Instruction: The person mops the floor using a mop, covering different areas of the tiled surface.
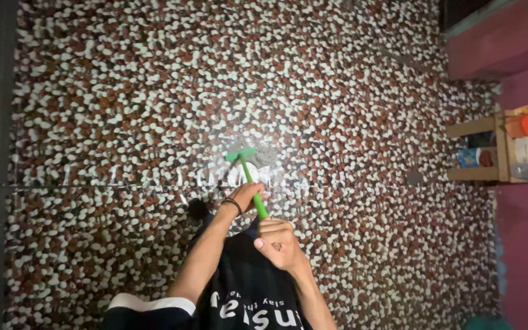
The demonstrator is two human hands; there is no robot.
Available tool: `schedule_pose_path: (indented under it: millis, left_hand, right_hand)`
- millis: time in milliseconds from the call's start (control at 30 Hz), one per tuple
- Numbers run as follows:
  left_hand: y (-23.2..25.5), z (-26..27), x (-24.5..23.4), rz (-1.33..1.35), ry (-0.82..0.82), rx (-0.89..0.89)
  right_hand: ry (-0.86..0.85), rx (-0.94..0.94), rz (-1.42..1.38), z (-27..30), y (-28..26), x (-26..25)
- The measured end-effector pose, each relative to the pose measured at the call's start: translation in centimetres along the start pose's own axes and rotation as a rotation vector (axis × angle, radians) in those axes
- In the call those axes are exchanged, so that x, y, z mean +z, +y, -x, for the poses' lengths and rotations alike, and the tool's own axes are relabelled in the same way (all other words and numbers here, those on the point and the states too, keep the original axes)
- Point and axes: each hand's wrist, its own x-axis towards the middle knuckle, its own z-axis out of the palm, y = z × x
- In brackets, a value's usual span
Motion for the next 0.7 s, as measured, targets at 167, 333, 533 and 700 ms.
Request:
schedule_pose_path:
  millis: [167, 333, 533, 700]
  left_hand:
    - [-0.3, 2.7, -4.7, -0.096, 0.115, -0.114]
    - [-1.6, 6.3, -8.2, -0.078, 0.242, -0.17]
    - [-5.0, 9.8, -10.5, -0.17, 0.37, -0.206]
    - [-7.8, 10.8, -11.1, -0.172, 0.39, -0.235]
  right_hand:
    - [-0.033, -0.016, -0.128, -2.1, 1.1, 2.0]
    - [-0.065, 0.0, -0.223, -3.2, 2.9, 4.4]
    - [-0.161, 0.022, -0.32, -5.9, 3.5, 7.5]
    - [-0.241, -0.004, -0.34, -8.1, 2.9, 9.2]
